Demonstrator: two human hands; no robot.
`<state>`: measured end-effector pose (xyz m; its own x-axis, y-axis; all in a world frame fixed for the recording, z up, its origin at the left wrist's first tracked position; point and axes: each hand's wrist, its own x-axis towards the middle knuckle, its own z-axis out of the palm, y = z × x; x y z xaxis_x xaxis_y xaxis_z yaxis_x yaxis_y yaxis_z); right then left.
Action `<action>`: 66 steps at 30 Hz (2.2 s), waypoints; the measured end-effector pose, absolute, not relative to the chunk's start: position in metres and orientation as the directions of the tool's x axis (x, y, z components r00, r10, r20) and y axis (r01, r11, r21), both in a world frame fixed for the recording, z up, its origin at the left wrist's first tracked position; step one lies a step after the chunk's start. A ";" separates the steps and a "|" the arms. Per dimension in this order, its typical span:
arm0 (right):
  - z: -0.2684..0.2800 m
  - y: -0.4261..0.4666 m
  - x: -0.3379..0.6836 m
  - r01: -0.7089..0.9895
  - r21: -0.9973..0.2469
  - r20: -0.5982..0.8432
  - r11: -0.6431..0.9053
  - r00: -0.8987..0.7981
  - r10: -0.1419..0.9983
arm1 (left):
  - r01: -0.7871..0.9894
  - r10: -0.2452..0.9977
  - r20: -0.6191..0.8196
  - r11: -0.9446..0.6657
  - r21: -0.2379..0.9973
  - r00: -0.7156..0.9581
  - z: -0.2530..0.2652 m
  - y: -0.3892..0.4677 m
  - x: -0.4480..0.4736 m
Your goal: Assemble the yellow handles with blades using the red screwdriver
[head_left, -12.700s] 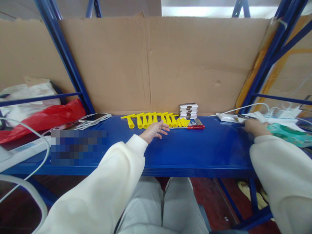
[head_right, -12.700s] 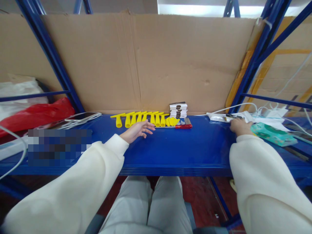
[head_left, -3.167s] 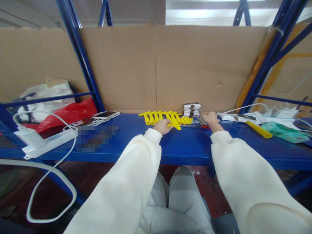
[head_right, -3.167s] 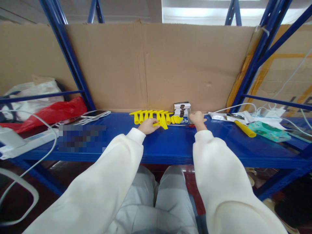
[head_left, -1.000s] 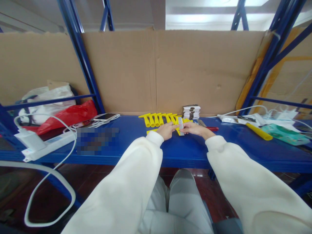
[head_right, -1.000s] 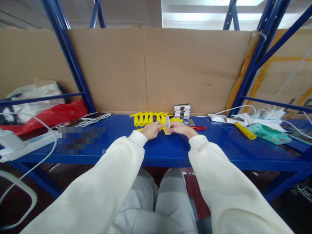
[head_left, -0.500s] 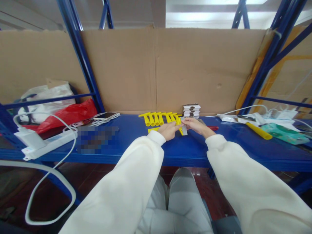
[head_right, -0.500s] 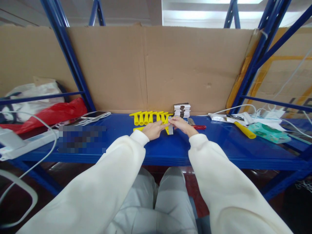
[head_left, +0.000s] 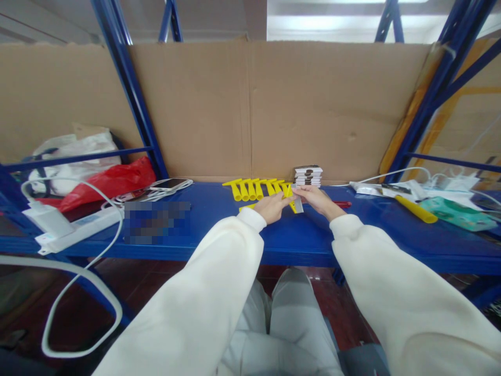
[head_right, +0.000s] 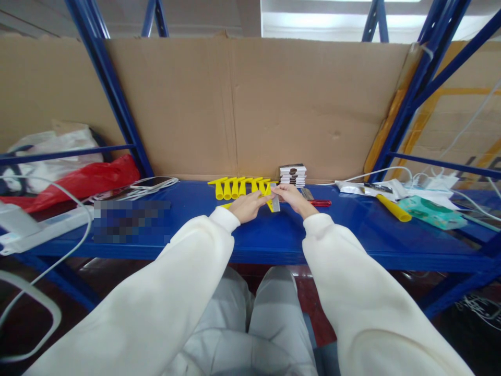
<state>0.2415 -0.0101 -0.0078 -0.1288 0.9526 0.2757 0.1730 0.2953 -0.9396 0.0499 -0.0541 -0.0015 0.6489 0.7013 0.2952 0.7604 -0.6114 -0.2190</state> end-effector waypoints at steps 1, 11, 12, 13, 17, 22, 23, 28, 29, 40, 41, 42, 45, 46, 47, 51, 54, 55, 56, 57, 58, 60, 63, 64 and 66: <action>-0.007 -0.009 0.243 0.176 -0.941 0.277 0.289 -0.092 0.957 | 0.774 0.713 0.302 -0.599 -0.208 0.633 0.000 -0.055 0.049; -0.005 0.005 0.278 0.809 -0.585 0.361 -0.058 0.323 0.875 | 0.871 0.821 0.311 -0.488 -0.054 0.479 0.004 -0.050 0.041; -0.005 0.003 0.277 0.856 -0.503 0.321 -0.118 0.311 0.895 | 0.868 0.820 0.307 -0.495 -0.044 0.483 0.004 -0.049 0.041; -0.005 0.001 0.275 0.889 -0.430 0.284 -0.157 0.298 0.911 | 0.863 0.817 0.307 -0.504 -0.034 0.489 0.003 -0.048 0.041; -0.002 -0.005 0.266 0.962 -0.220 0.226 -0.161 0.211 0.951 | 0.848 0.804 0.318 -0.530 0.000 0.502 0.001 -0.044 0.041; 0.001 -0.005 0.258 0.980 -0.117 0.176 -0.160 0.179 0.968 | 0.847 0.802 0.331 -0.531 0.013 0.498 0.000 -0.042 0.040; 0.001 -0.005 0.257 0.980 -0.115 0.164 -0.161 0.179 0.970 | 0.847 0.801 0.332 -0.532 0.011 0.499 -0.001 -0.042 0.040; 0.004 -0.003 0.254 0.978 -0.116 0.137 -0.173 0.189 0.972 | 0.845 0.798 0.330 -0.535 0.002 0.505 -0.001 -0.042 0.040; 0.005 -0.002 0.253 0.978 -0.117 0.136 -0.174 0.189 0.972 | 0.844 0.797 0.331 -0.536 0.004 0.505 0.000 -0.042 0.040; 0.008 0.006 0.249 0.990 -0.062 0.139 -0.128 0.136 0.981 | 0.842 0.803 0.317 -0.539 0.024 0.504 0.003 -0.047 0.040; 0.008 0.006 0.249 0.990 -0.062 0.142 -0.124 0.132 0.981 | 0.841 0.803 0.317 -0.540 0.026 0.505 0.003 -0.047 0.040; 0.008 0.006 0.249 0.991 -0.060 0.143 -0.119 0.127 0.982 | 0.841 0.802 0.318 -0.541 0.027 0.506 0.003 -0.047 0.040; 0.008 0.007 0.248 0.993 -0.050 0.134 -0.110 0.116 0.984 | 0.839 0.799 0.323 -0.544 0.027 0.507 0.002 -0.046 0.040; 0.008 0.008 0.249 0.993 -0.045 0.132 -0.108 0.114 0.985 | 0.838 0.797 0.327 -0.545 0.028 0.507 0.002 -0.046 0.040; 0.008 0.008 0.249 0.994 -0.040 0.132 -0.106 0.111 0.985 | 0.837 0.795 0.332 -0.546 0.028 0.508 0.001 -0.045 0.040; 0.006 0.009 0.251 0.995 -0.026 0.136 -0.096 0.099 0.986 | 0.835 0.787 0.349 -0.550 0.025 0.508 0.000 -0.043 0.040; 0.006 0.008 0.253 0.996 -0.024 0.133 -0.087 0.090 0.987 | 0.837 0.791 0.342 -0.547 0.023 0.508 0.000 -0.044 0.040; 0.006 0.007 0.253 0.996 -0.025 0.131 -0.083 0.085 0.988 | 0.838 0.793 0.336 -0.546 0.022 0.508 0.000 -0.044 0.040; 0.006 0.007 0.253 0.997 -0.025 0.128 -0.078 0.081 0.988 | 0.839 0.797 0.329 -0.543 0.022 0.507 0.001 -0.045 0.040; 0.006 0.006 0.254 0.997 -0.025 0.127 -0.075 0.078 0.989 | 0.841 0.800 0.324 -0.541 0.023 0.506 0.001 -0.045 0.040; 0.006 0.006 0.254 0.997 -0.023 0.127 -0.073 0.075 0.989 | 0.842 0.802 0.320 -0.539 0.024 0.505 0.001 -0.046 0.040; 0.006 0.006 0.253 0.997 -0.021 0.124 -0.068 0.070 0.990 | 0.842 0.803 0.317 -0.539 0.027 0.504 0.002 -0.046 0.040; 0.007 0.008 0.253 0.997 -0.020 0.109 -0.069 0.071 0.991 | 0.839 0.802 0.317 -0.543 0.031 0.507 0.002 -0.047 0.040; 0.007 0.008 0.253 0.997 -0.021 0.104 -0.068 0.070 0.992 | 0.839 0.801 0.317 -0.544 0.032 0.507 0.002 -0.047 0.040; 0.007 0.008 0.253 0.998 -0.020 0.101 -0.066 0.068 0.993 | 0.839 0.801 0.318 -0.543 0.031 0.507 0.002 -0.046 0.040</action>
